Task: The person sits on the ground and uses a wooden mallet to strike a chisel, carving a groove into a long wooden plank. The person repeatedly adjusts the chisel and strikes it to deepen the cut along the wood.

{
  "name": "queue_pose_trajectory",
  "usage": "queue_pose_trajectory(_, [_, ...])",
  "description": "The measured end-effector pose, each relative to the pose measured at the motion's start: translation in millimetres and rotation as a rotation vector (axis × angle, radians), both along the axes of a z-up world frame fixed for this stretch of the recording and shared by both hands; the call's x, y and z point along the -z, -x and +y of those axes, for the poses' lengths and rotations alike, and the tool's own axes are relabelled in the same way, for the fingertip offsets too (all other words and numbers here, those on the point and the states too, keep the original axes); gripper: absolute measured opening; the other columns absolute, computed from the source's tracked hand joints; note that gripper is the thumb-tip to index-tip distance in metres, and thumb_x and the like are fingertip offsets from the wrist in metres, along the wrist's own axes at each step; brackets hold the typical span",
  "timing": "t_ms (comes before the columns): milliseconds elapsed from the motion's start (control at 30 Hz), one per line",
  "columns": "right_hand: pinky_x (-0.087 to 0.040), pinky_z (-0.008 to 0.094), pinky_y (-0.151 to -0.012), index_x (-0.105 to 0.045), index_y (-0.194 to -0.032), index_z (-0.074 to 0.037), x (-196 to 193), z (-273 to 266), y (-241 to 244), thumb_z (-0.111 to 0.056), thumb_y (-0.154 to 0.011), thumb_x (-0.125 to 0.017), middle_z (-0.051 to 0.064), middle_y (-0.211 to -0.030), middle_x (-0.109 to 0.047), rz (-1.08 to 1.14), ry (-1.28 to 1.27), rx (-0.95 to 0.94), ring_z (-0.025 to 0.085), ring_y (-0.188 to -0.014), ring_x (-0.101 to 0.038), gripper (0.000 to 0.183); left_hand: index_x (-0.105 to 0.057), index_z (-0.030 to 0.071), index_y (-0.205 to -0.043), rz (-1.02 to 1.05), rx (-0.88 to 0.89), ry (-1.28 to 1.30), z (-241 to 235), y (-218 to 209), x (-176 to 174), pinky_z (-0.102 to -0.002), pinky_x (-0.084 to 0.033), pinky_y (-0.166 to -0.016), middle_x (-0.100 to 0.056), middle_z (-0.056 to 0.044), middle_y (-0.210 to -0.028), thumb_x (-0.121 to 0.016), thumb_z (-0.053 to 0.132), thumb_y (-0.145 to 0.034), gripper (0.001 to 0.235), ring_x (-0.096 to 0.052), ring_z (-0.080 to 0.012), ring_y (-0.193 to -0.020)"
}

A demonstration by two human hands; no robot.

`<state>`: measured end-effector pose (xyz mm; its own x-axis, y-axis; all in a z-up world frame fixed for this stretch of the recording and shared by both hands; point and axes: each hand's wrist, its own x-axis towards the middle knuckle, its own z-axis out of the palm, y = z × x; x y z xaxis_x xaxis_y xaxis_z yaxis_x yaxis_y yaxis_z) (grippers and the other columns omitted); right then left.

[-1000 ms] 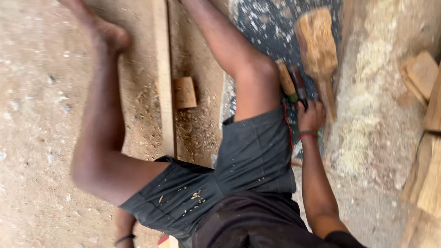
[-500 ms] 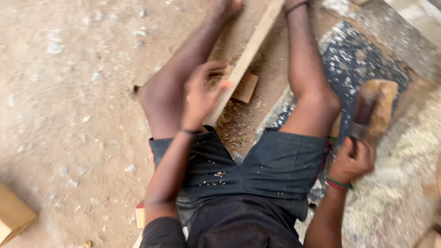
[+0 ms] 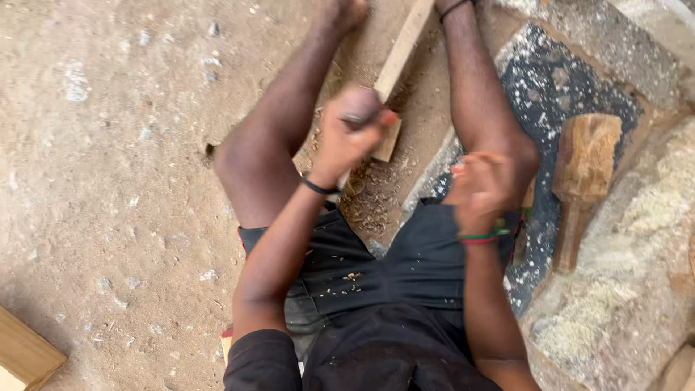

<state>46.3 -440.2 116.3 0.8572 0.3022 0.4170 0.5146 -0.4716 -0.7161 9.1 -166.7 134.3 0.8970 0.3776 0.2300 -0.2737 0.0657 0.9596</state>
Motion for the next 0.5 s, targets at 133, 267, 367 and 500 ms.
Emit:
queue_pose_trajectory(133, [-0.051, 0.047, -0.106, -0.072, -0.104, 0.001, 54.0, -124.2, -45.3, -0.029, -0.110, -0.075, 0.012, -0.118, -0.067, -0.130, 0.155, 0.296, 0.029, -0.118, -0.065, 0.031, -0.058, 0.006, -0.092, -0.092, -0.100, -0.050, 14.6, 8.4, 3.4, -0.026, -0.050, -0.069, -0.063, -0.001, -0.084, -0.087, 0.018, -0.088, 0.031, -0.057, -0.0089, -0.075])
queue_pose_trajectory(267, [-0.052, 0.048, -0.100, -0.069, -0.098, -0.003, 101.7, -235.1, -82.5, -0.034, -0.105, -0.073, 0.012, -0.117, -0.059, -0.217, 0.113, 0.546, 0.029, -0.117, -0.058, 0.033, -0.061, 0.006, -0.090, -0.029, -0.110, -0.284, 0.7, -1.2, 10.3, -0.026, -0.051, -0.064, -0.062, -0.001, -0.076, -0.092, 0.023, -0.082, 0.035, -0.059, -0.0095, -0.067])
queue_pose_trajectory(367, [-0.044, 0.051, -0.090, -0.071, -0.100, -0.003, 123.5, -286.7, -79.2, -0.044, -0.112, -0.074, 0.013, -0.115, -0.059, -0.149, 0.138, 0.631, 0.030, -0.110, -0.057, 0.042, -0.064, 0.006, -0.089, -0.020, -0.027, -0.395, -13.7, -6.8, 9.2, -0.028, -0.055, -0.068, -0.066, -0.002, -0.078, -0.087, 0.017, -0.080, 0.028, -0.065, -0.0111, -0.071])
queue_pose_trajectory(500, [-0.044, 0.056, -0.104, -0.069, -0.108, -0.004, 150.1, -307.0, -81.7, -0.050, -0.097, -0.071, 0.018, -0.126, -0.056, -0.079, 0.359, 0.702, 0.036, -0.124, -0.053, 0.047, -0.064, 0.007, -0.088, 0.079, 0.324, -0.397, -20.9, -5.1, 0.9, -0.030, -0.056, -0.070, -0.067, -0.003, -0.082, -0.076, 0.010, -0.076, 0.018, -0.068, -0.0128, -0.077])
